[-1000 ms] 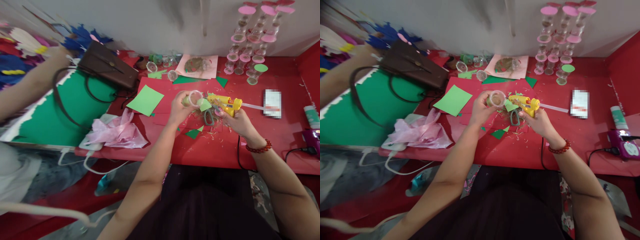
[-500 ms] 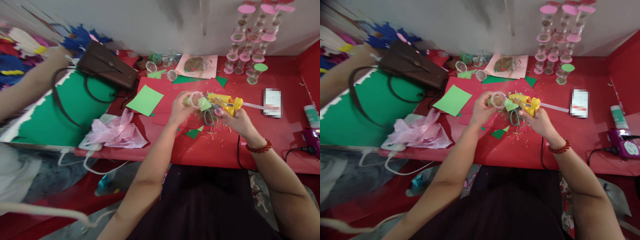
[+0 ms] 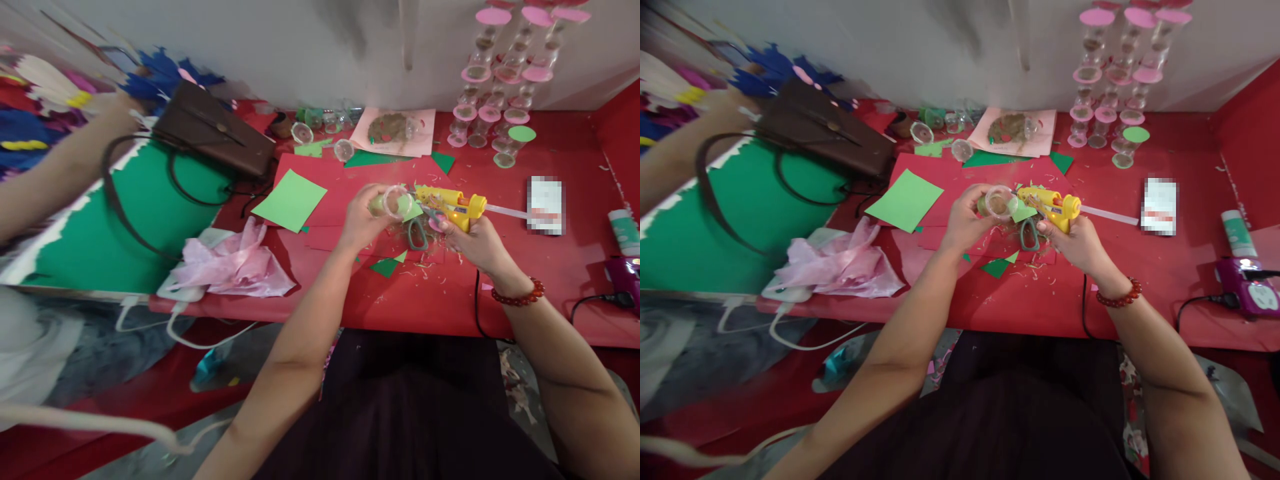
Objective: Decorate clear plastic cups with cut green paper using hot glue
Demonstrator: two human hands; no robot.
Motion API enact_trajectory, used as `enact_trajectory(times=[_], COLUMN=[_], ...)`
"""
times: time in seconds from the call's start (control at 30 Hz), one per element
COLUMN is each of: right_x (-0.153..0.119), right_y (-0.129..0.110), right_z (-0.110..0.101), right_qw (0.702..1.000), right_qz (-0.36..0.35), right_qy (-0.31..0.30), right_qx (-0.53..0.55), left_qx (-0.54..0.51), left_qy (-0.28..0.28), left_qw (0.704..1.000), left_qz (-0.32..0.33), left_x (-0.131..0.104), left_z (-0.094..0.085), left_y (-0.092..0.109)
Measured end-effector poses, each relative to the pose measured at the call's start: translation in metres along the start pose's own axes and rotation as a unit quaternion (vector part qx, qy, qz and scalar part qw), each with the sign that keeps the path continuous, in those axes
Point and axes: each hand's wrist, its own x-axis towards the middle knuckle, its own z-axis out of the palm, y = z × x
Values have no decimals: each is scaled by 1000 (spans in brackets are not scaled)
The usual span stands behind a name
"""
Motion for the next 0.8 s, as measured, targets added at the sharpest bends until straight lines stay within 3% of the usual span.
enact_trajectory(times=[0.8], right_x=[-1], right_y=[-5], right_z=[4], right_qw=[1000], right_qz=[8], right_qy=[5], right_qx=[5], left_qx=[1], left_qy=[-11], left_qw=[1000], left_qz=[-1], left_x=[-2], left_z=[6], left_y=[-2])
